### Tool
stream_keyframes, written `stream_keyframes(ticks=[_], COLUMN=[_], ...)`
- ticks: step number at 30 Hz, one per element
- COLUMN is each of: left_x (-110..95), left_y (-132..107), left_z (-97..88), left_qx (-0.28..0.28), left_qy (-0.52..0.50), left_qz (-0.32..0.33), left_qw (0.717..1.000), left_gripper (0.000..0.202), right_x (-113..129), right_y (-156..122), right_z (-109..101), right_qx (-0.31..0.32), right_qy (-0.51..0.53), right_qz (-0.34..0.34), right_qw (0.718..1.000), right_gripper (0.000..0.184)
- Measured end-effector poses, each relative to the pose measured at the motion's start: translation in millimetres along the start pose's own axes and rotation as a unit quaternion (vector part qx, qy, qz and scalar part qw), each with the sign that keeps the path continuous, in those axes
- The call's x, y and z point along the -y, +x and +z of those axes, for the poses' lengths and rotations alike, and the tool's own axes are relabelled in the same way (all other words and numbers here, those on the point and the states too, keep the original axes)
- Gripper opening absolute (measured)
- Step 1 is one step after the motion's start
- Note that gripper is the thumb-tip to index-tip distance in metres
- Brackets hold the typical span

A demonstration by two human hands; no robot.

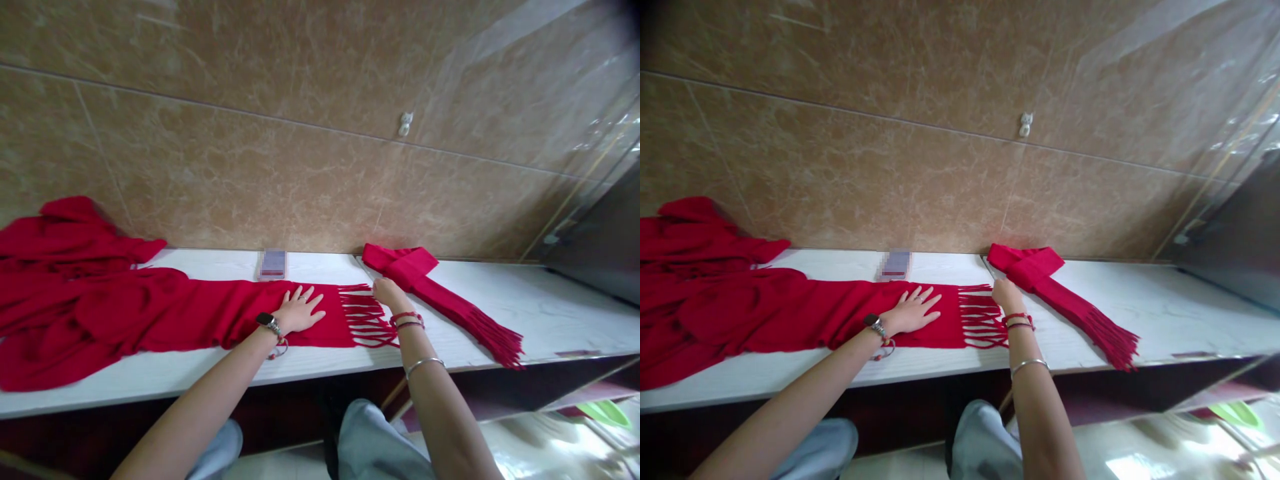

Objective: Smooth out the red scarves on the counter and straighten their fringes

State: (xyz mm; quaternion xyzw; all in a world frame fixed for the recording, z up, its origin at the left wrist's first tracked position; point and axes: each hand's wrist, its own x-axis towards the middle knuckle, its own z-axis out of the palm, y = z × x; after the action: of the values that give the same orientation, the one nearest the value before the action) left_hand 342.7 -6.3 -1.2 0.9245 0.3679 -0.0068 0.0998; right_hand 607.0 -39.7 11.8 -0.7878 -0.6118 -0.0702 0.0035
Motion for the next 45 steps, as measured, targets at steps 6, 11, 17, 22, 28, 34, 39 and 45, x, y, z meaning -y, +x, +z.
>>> stream_keyframes(ticks=[6, 11, 17, 22, 28, 34, 39, 45], left_x=[-3, -5, -10, -10, -5, -1, -4, -6], left_y=[0, -5, -11, -10, -5, -3, -5, -5], left_z=[1.4, 0.6, -6.4, -5.7, -0.5, -2.2, -5.0, -3.8], left_qx=[-0.015, -0.019, -0.001, -0.004, -0.026, -0.015, -0.008, -0.025], left_qy=[0.008, 0.017, 0.022, 0.022, 0.029, 0.028, 0.035, 0.048], left_qz=[-0.003, -0.017, -0.029, -0.040, -0.063, -0.069, -0.071, -0.068], left_qw=[1.000, 1.000, 0.999, 0.999, 0.997, 0.997, 0.997, 0.996], left_gripper=[0.062, 0.060, 0.059, 0.059, 0.059, 0.059, 0.058, 0.056], right_x=[48, 80, 37, 27, 70, 46, 0, 28], right_y=[6, 4, 5, 5, -13, -35, -34, -41], right_z=[-6, 17, 35, 21, 13, 30, 21, -13], right_qx=[-0.052, 0.031, 0.061, 0.048, -0.044, -0.006, 0.045, -0.063], right_qy=[0.089, 0.070, 0.073, 0.076, 0.082, 0.037, 0.037, 0.152], right_qz=[-0.126, -0.179, -0.047, 0.030, -0.184, -0.241, -0.089, -0.251], right_qw=[0.987, 0.981, 0.994, 0.996, 0.979, 0.970, 0.994, 0.954], right_gripper=[0.039, 0.039, 0.042, 0.045, 0.047, 0.036, 0.041, 0.036])
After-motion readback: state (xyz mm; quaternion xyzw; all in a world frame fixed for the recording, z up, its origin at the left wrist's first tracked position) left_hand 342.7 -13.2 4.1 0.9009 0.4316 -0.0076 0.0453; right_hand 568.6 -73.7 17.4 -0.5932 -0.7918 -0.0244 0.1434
